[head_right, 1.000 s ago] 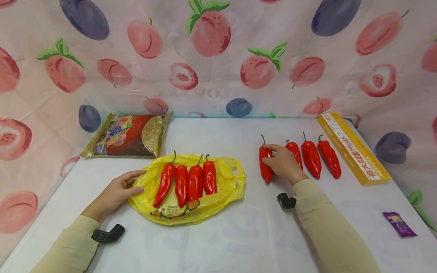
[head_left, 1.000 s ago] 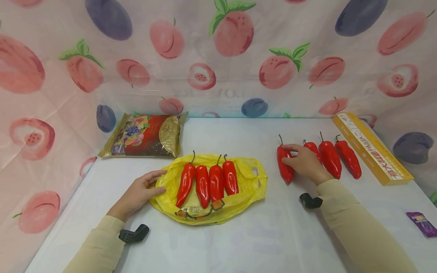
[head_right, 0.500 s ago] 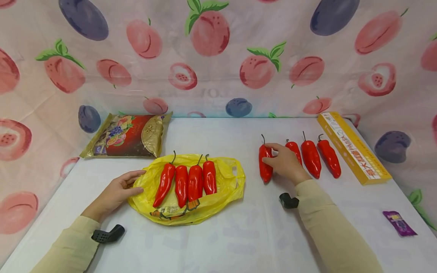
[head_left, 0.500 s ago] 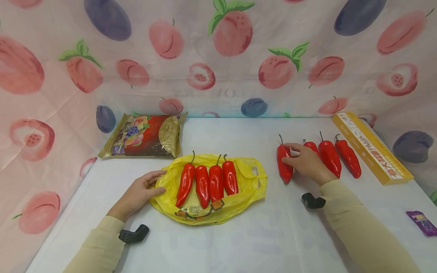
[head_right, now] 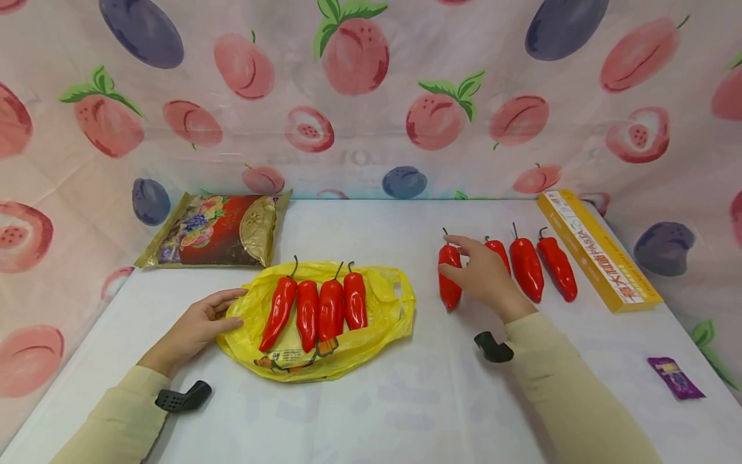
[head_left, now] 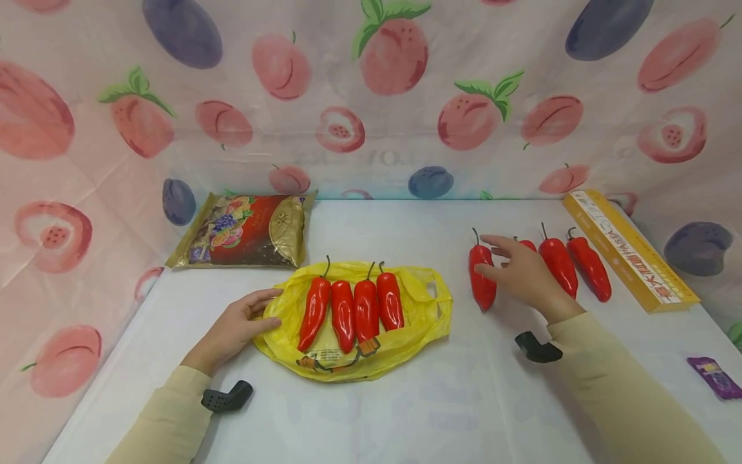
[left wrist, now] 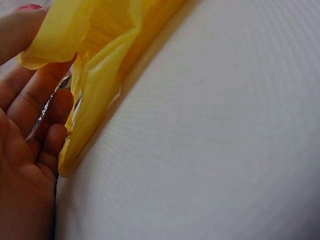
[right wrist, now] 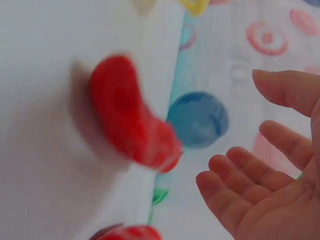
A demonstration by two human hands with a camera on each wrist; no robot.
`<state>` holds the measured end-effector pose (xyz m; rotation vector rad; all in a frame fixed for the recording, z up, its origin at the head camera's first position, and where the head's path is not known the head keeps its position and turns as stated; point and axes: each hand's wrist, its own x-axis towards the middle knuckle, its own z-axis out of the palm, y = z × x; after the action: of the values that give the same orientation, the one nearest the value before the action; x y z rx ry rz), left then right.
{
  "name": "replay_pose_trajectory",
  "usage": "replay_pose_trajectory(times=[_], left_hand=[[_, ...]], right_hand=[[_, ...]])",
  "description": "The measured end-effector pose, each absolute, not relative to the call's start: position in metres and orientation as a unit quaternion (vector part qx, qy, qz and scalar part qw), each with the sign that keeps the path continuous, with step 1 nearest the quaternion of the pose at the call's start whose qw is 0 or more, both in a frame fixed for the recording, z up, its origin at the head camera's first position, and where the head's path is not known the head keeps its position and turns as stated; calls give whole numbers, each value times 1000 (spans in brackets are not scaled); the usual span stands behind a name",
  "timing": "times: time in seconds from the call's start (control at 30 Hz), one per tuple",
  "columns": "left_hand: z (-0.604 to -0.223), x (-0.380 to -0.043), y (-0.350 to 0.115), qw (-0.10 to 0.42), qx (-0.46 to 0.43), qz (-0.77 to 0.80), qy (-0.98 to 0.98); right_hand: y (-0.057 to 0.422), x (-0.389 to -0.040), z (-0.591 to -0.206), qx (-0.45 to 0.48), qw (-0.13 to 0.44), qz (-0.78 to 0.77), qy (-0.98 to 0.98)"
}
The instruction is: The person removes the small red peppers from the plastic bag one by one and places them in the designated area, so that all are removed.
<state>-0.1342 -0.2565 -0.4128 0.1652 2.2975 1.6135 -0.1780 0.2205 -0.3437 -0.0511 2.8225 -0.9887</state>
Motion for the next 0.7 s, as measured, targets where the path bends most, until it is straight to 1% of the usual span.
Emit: replay_pose_trajectory(times=[0.3, 0.47, 0.7], left_hand=[[-412, -135, -256, 167, 54, 564, 807], [-412, -136, -255, 168, 47, 560, 810], [-412, -135, -256, 166, 45, 558, 812]], right_hand=[[190, -164, -336, -79, 57, -334, 938], [168, -160, -339, -112, 57, -339, 932], [129, -158, -347, -183, 48, -326, 926]])
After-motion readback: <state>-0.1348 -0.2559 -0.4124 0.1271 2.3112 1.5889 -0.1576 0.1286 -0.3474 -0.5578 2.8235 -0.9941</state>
